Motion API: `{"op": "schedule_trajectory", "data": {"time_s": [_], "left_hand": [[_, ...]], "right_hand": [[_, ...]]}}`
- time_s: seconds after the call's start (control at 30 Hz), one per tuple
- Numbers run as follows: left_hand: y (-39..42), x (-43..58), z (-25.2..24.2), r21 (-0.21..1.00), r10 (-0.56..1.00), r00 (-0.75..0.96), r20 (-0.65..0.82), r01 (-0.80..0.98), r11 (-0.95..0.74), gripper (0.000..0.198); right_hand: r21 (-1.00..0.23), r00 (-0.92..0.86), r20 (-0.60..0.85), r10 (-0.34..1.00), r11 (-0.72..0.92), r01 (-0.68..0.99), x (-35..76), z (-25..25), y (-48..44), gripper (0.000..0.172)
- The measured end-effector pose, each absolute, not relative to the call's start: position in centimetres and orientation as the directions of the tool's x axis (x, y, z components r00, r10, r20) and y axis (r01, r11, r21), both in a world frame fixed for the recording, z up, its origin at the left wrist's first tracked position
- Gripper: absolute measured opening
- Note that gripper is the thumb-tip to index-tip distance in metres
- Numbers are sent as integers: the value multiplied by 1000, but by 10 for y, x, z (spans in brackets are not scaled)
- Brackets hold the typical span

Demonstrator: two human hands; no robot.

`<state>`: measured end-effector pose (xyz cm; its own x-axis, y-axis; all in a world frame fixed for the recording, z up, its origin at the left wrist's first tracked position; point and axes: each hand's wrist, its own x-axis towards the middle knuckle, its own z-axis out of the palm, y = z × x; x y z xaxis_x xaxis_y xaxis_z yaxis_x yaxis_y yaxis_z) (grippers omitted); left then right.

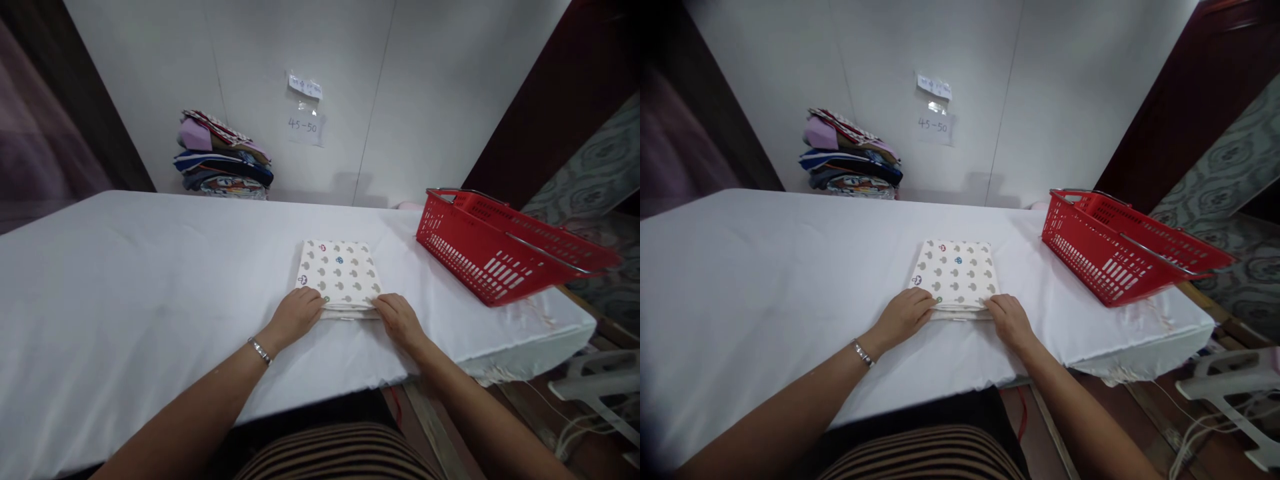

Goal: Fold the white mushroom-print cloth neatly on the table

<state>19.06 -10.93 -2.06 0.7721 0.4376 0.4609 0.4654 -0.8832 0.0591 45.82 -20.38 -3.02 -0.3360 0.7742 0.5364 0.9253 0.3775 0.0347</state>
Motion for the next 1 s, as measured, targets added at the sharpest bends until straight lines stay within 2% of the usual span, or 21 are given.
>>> {"op": "schedule_trajectory", "data": {"time_s": [0.2,0.4,0.53,0.6,0.67,0.73,0.8,0.87,0.9,1.0], "left_hand": [[-111,183,-15,98,412,823,390,408,-908,14],[-112,177,-22,43,373,805,462,399,-916,24],[-113,176,-26,61,384,789,480,407,-911,25],[-114,174,-23,139,398,785,474,380,-914,19],[-114,173,-19,262,432,764,480,345,-901,16],[-110,174,-15,384,506,701,503,344,-857,15],[-101,177,-12,483,629,579,519,409,-774,18],[-89,181,-12,599,784,406,469,506,-620,19],[-83,183,-13,666,860,319,398,545,-510,23],[-68,185,-19,797,978,188,90,575,-184,38]], "right_hand": [[-13,-372,500,782,436,900,457,-35,-211,30],[-22,-380,537,753,463,886,462,-46,-212,37],[-189,-305,483,821,438,879,462,-43,-216,36],[-338,-223,434,873,387,858,463,-37,-216,31],[-511,-61,392,918,272,815,466,-31,-209,28],[-666,167,326,931,100,739,469,-23,-193,34],[-775,351,174,920,-92,625,472,-16,-172,48],[-817,421,-42,906,-274,508,474,-9,-150,62],[-817,428,-138,893,-347,460,473,-7,-141,68],[-795,457,-260,851,-457,398,470,-5,-119,78]]}}
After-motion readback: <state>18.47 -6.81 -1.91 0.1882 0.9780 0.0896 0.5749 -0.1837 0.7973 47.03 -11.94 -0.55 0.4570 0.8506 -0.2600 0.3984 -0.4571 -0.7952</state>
